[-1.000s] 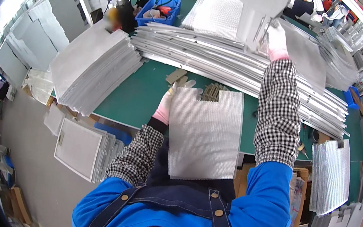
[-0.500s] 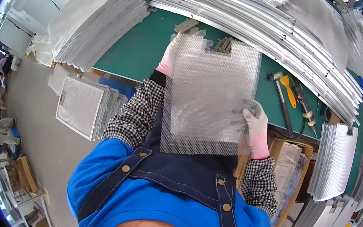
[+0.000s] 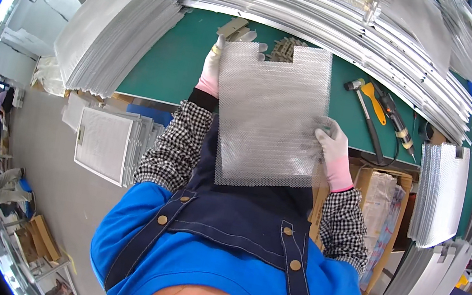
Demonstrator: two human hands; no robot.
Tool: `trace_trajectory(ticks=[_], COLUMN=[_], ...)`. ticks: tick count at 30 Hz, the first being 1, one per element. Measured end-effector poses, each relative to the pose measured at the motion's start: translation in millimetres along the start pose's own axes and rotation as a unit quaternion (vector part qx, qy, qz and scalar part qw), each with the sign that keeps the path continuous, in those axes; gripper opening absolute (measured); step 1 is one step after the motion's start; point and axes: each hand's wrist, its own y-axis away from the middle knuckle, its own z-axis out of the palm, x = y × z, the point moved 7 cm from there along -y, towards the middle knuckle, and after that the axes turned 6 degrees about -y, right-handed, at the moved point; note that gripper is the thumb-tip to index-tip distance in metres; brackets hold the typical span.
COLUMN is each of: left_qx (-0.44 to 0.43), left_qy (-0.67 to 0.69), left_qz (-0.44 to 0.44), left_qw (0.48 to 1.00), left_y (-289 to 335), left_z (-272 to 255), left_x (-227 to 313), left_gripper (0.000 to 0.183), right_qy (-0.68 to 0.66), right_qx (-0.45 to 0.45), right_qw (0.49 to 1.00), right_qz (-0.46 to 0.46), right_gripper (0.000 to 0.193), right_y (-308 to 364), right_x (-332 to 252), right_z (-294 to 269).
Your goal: The person assembles rectangular mesh panels by inserting a mesh sheet into a frame, securing it with a small cardboard piece, and fastening it with a power drill. They repeat this process for multiple units, stacking completed panels on the floor.
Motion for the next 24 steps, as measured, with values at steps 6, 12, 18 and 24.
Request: trace_trajectory(ticks=[6, 12, 18, 24], left_qx=[0.005, 0.030, 0.012, -0.024], left_qy=[0.097, 0.003, -0.007, -0.017], left_qz=[-0.026, 0.048, 0.018, 0.070], left_qw=[0.995, 0.998, 1.000, 0.997], left_y=[1.1, -3.3, -12.1, -7.0], left_z=[-17.9, -13.8, 14.8, 33.9], left_x=[-6.7, 4.6, -9.1, 7.3], left_gripper=[0.071, 0.063, 0.059, 0.048], right_qy=[0.123, 0.357, 0.361, 0.445], right_qx=[-0.042, 0.231, 0.426, 0.445], right_qw=[0.989, 0.853, 0.803, 0.777], right_qz=[0.063, -0.305, -0.207, -0.026], right_gripper=[0.041, 0.032, 0.052, 0.075], right_y=[7.8, -51.5, -160.3, -217.4], right_x=[-26.2, -204.5, -275.5, -258.9], right_z=[5.1, -130.4, -303.8, -268.6])
